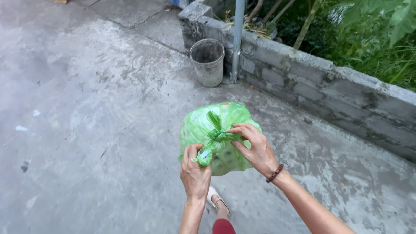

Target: The recorder consolidates waste into a plastic bag, ties it, and carries it outside to a disposal bin.

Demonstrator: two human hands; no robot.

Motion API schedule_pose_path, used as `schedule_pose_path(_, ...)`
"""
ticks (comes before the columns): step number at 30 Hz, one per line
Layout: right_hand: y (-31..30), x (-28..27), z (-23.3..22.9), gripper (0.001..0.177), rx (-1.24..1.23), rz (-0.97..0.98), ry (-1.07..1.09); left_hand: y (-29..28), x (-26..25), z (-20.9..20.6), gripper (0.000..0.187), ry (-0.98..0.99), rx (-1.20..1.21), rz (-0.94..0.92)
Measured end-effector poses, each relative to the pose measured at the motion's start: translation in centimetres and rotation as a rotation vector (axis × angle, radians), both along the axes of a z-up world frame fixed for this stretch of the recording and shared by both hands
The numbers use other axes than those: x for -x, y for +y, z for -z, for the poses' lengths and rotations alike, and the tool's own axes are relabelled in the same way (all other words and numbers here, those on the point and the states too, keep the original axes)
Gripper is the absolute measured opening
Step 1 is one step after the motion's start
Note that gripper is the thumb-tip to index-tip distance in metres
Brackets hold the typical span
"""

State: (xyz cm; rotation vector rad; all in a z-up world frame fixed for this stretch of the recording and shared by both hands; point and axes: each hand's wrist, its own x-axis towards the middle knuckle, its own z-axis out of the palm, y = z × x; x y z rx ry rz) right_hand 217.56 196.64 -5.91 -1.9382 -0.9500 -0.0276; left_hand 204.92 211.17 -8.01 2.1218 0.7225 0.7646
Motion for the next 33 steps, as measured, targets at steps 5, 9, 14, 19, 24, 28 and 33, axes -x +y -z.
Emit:
schedule_pose_path(5, 7.6, -8.2, -0.1, 0.033, 0.007, -0.005, -0.002, 8.1, -8.5, -0.1, 0.032, -0.01, -0.004, 0.022)
schedule_pose_path(9, 12.5, -13.0, 0.5, 0.034, 0.048, 0.036, 0.075, 13.5, -13.7, 0.6, 0.03, 0.001, 0.002, 0.065)
schedule_pose_path(14, 17.4, -18.6, 2.0, 0.039, 0.124, 0.004, 0.148, 18.7, -19.5, 2.2, 0.029, 0.064, 0.003, 0.062)
schedule_pose_path(19, 23.1, -25.3, 5.0, 0.043, 0.161, 0.005, 0.164, 24.6, -26.1, 4.5, 0.03, 0.125, 0.021, 0.08)
schedule_pose_path(24, 29.3, -33.9, 8.0, 0.04, 0.197, 0.052, 0.246, 31.0, -34.8, 6.1, 0.031, 0.19, 0.004, 0.11)
schedule_pose_path(28, 33.5, -42.0, 8.2, 0.034, 0.244, 0.114, 0.24, 35.3, -43.2, 5.3, 0.031, 0.222, -0.02, 0.149)
schedule_pose_path(33, 37.2, -49.4, 6.8, 0.027, 0.298, 0.194, 0.237, 39.2, -51.3, 6.0, 0.032, 0.226, -0.023, 0.201)
